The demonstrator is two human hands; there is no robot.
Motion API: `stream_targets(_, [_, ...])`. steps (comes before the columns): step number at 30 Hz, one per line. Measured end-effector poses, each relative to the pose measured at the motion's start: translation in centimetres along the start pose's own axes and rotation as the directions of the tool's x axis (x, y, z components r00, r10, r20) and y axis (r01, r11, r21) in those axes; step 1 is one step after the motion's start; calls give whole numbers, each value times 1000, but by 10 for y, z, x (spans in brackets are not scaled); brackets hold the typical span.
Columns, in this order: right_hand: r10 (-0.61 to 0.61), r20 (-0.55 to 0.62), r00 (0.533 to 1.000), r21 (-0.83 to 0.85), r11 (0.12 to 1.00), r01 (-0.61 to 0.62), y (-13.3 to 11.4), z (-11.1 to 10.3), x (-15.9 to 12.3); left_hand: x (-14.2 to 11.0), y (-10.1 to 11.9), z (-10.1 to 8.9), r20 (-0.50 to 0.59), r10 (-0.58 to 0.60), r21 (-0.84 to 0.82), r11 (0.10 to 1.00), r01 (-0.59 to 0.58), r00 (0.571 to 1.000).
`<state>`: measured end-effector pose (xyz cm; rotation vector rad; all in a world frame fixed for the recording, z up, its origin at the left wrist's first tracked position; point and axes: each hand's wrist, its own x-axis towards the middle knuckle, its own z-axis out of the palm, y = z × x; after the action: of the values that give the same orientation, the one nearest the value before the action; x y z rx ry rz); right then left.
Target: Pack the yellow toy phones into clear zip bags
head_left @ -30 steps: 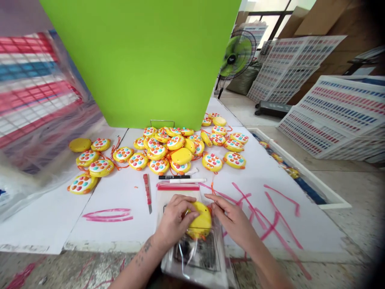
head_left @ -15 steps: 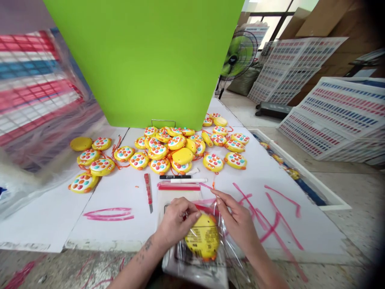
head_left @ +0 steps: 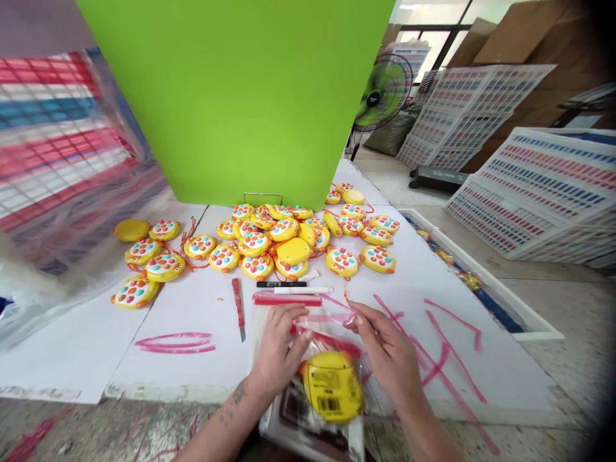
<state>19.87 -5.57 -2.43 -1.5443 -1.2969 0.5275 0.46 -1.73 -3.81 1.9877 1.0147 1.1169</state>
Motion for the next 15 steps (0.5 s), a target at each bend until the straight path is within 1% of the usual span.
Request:
stream_targets(1, [-12,-12,1000,9,1000,12,0,-1,-1,0,-1,0,-23,-46,-6,999,46,999])
stream_targets(2, [-26,-24,999,19,999,26,-1,-2,-1,0,-2,0,-23,-98,-17,995,98,995])
stream_targets(4, [-56,-43,997,37,998,58,-4,-3,-2,-1,-3,1,40,-182,-49,982,184,983])
stream_targets(7, [-108,-54,993,24,994,109,-9,-3,-2,0,-4,4,157,-235,-88,964,250,959])
stream_targets(11, [-149,-70,986,-2,989,149,-10,-2,-3,3,-2,4,195,-277,-119,945,303,941])
stream_targets(13, [-137,-87,987,-7,991,136,-8,-2,-3,4,0,2,196,-272,-94,951,294,942])
stream_targets(15, [-110,-90,990,-21,994,108,-5,-2,-3,5,2,1,189,-243,-46,966,256,951])
